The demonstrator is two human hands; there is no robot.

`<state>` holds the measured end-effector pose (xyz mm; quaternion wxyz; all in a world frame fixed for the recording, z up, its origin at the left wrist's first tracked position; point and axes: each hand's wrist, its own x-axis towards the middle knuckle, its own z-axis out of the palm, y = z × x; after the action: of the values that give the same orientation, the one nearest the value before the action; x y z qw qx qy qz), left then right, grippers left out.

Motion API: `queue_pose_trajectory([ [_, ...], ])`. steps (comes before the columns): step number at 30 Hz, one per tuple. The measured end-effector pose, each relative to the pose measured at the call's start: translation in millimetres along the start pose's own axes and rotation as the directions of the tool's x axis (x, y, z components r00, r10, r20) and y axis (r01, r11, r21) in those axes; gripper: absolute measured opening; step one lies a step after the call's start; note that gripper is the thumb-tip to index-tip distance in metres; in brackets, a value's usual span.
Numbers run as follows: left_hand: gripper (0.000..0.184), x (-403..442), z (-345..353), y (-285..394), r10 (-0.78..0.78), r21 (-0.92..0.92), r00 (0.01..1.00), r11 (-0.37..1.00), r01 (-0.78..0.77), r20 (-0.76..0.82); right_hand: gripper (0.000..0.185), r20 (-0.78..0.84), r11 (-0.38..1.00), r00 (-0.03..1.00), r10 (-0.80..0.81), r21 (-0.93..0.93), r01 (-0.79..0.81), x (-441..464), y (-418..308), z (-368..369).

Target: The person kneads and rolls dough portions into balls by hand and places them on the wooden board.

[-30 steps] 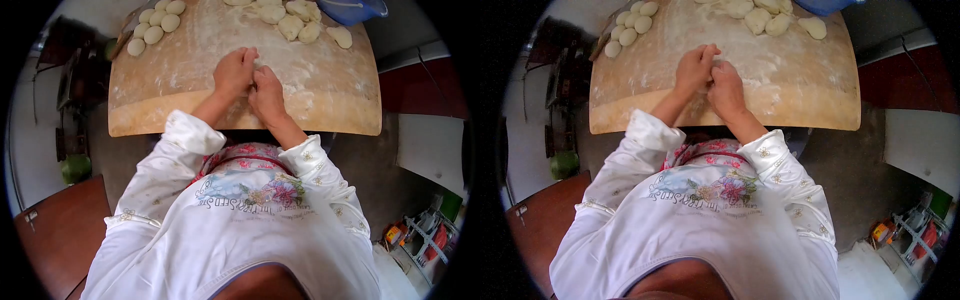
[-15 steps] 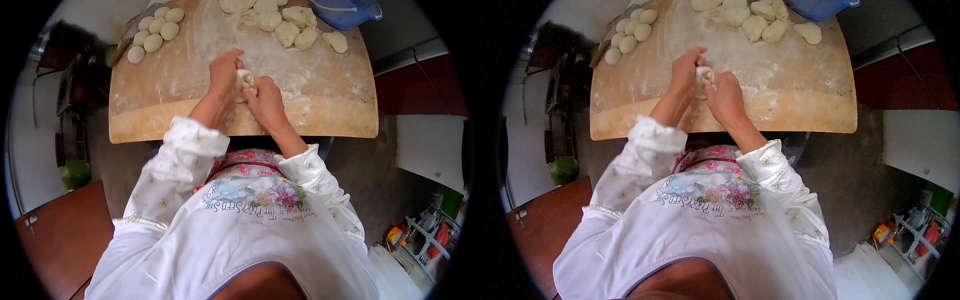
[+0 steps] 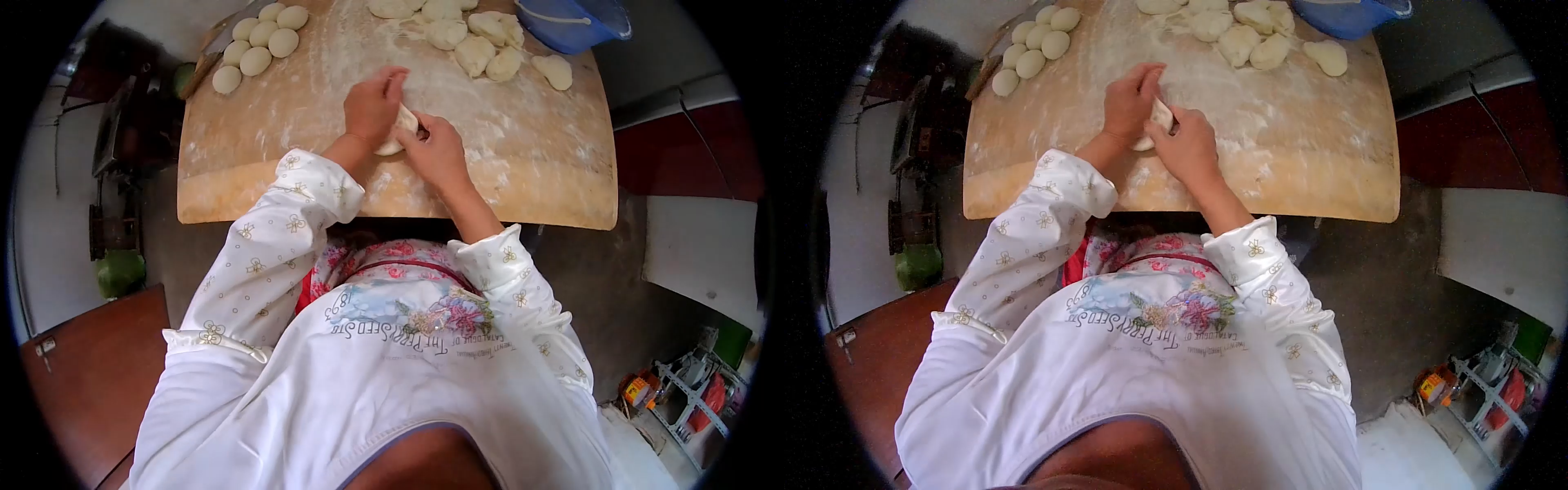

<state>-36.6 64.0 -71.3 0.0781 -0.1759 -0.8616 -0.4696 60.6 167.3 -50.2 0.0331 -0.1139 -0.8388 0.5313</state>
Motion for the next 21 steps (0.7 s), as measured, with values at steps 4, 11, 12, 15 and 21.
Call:
queue_pose_trajectory([
  [4, 0.023, -7, -18, 16, -0.447, -0.552, 0.848, 0.647, 0.526, 0.284, 0.02, -0.161, 0.976, 0.965, -0.206, -0.103, 0.192, -15, 8, 11],
  [11, 0.03, -31, -4, 29, 0.191, 0.254, 0.982, 0.95, -0.184, -0.004, 0.014, -0.173, 0.907, 0.892, -0.418, -0.142, 0.397, -11, 15, 21],
  [12, 0.03, -28, -2, 29, 0.136, 0.212, 0.991, 0.968, -0.134, 0.004, 0.015, -0.172, 0.913, 0.9, -0.401, -0.15, 0.379, -10, 15, 20],
  [15, 0.031, -15, 5, 27, -0.001, 0.113, 0.999, 0.994, -0.003, 0.039, 0.015, -0.089, 0.932, 0.949, -0.304, -0.235, 0.276, 1, 19, 15],
  [21, 0.033, 11, 10, 6, -0.141, -0.119, 0.99, 0.983, 0.137, -0.028, 0.019, 0.076, 0.991, 0.996, -0.056, -0.117, 0.065, 8, -1, -4],
])
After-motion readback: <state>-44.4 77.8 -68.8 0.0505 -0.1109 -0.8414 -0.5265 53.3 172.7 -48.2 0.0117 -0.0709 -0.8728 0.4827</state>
